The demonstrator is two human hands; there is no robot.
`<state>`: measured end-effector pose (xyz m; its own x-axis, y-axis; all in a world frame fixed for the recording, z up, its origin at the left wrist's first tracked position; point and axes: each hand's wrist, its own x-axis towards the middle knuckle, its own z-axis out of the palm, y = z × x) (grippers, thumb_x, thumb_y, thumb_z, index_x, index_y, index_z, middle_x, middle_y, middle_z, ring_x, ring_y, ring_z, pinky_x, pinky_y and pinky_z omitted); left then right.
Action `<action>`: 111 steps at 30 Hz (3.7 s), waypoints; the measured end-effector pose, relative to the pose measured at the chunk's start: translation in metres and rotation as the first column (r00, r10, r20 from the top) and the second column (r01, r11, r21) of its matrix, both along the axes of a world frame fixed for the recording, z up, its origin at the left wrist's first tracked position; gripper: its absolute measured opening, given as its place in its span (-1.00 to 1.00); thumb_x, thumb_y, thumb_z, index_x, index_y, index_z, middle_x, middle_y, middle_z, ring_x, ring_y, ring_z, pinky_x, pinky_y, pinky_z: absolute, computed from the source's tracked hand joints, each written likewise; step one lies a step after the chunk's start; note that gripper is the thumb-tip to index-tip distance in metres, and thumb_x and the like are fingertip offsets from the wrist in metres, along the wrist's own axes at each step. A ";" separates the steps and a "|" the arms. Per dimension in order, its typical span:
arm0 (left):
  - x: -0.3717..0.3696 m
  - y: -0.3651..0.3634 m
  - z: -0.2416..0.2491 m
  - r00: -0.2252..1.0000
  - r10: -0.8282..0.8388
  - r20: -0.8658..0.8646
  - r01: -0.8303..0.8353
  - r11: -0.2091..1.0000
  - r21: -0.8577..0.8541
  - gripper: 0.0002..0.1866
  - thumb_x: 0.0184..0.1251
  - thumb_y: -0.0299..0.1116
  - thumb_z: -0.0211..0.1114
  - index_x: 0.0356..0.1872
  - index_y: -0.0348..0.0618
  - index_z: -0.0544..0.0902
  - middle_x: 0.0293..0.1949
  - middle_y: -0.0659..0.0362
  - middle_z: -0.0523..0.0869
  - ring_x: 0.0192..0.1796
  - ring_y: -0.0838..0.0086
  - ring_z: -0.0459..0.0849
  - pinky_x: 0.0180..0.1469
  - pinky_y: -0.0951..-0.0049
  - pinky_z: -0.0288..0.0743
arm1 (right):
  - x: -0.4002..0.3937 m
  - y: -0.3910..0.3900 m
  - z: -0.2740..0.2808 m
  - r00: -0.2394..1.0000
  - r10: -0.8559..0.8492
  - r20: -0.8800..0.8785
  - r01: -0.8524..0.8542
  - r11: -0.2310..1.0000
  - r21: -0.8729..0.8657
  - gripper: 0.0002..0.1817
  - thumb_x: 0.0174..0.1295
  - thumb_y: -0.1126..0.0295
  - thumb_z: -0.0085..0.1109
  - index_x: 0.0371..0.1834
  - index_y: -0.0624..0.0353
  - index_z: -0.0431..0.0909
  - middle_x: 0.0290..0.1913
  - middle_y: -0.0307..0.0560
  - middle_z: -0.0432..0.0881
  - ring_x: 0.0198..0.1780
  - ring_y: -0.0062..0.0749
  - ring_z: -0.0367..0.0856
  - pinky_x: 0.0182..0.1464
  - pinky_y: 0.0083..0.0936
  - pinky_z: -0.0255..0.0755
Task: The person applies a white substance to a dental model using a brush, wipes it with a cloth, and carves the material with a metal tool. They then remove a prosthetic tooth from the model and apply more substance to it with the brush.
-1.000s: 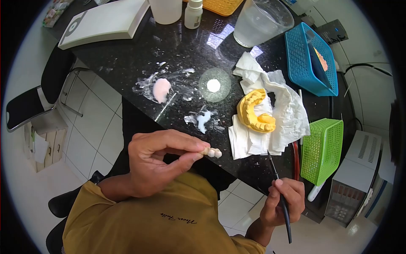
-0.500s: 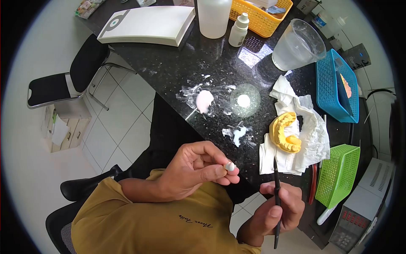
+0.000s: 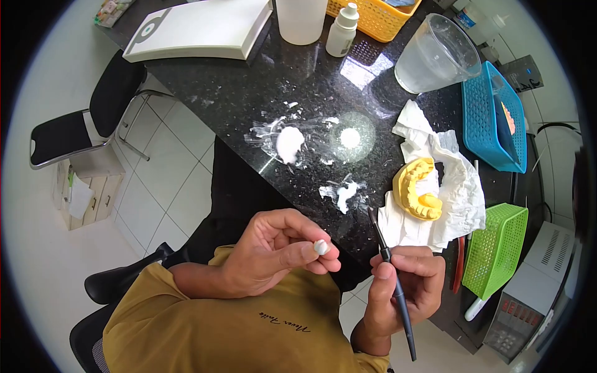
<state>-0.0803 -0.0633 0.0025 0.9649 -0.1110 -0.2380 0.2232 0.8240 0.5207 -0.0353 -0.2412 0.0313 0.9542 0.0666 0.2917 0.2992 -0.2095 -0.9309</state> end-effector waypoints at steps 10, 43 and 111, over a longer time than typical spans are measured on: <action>-0.009 0.007 -0.012 0.997 0.046 -0.054 -0.042 0.997 0.063 -0.90 0.37 -0.54 0.26 -0.17 -0.27 0.54 -0.17 -0.14 0.72 -0.12 0.13 0.78 -0.14 0.37 0.76 | 0.002 0.001 -0.001 0.999 0.042 -0.008 -0.043 0.990 -0.133 -0.81 -0.06 0.58 0.34 -0.39 0.30 0.51 -0.54 0.02 0.63 -0.57 -0.50 0.56 -0.48 -0.65 0.42; -0.010 -0.002 -0.024 0.973 0.229 -0.007 -0.224 0.958 0.178 -0.89 0.29 -0.65 0.27 -0.24 -0.25 0.55 -0.15 -0.12 0.72 -0.10 0.21 0.78 -0.03 0.29 0.75 | 0.008 -0.003 0.002 0.992 0.114 -0.050 -0.120 0.979 -0.167 -0.78 -0.12 0.62 0.38 -0.38 0.30 0.57 -0.51 -0.01 0.64 -0.52 -0.41 0.61 -0.43 -0.61 0.46; -0.005 0.002 -0.046 0.930 0.251 0.267 -0.307 0.931 0.197 -0.88 0.32 -0.65 0.27 -0.16 -0.28 0.63 -0.08 -0.14 0.68 -0.04 0.22 0.75 0.01 0.30 0.69 | 0.122 -0.006 0.111 0.917 -0.167 0.363 0.332 0.824 -0.459 -0.68 0.42 0.33 0.02 0.17 0.20 0.51 -0.14 -0.01 0.64 -0.34 -0.67 0.44 -0.35 -0.75 0.21</action>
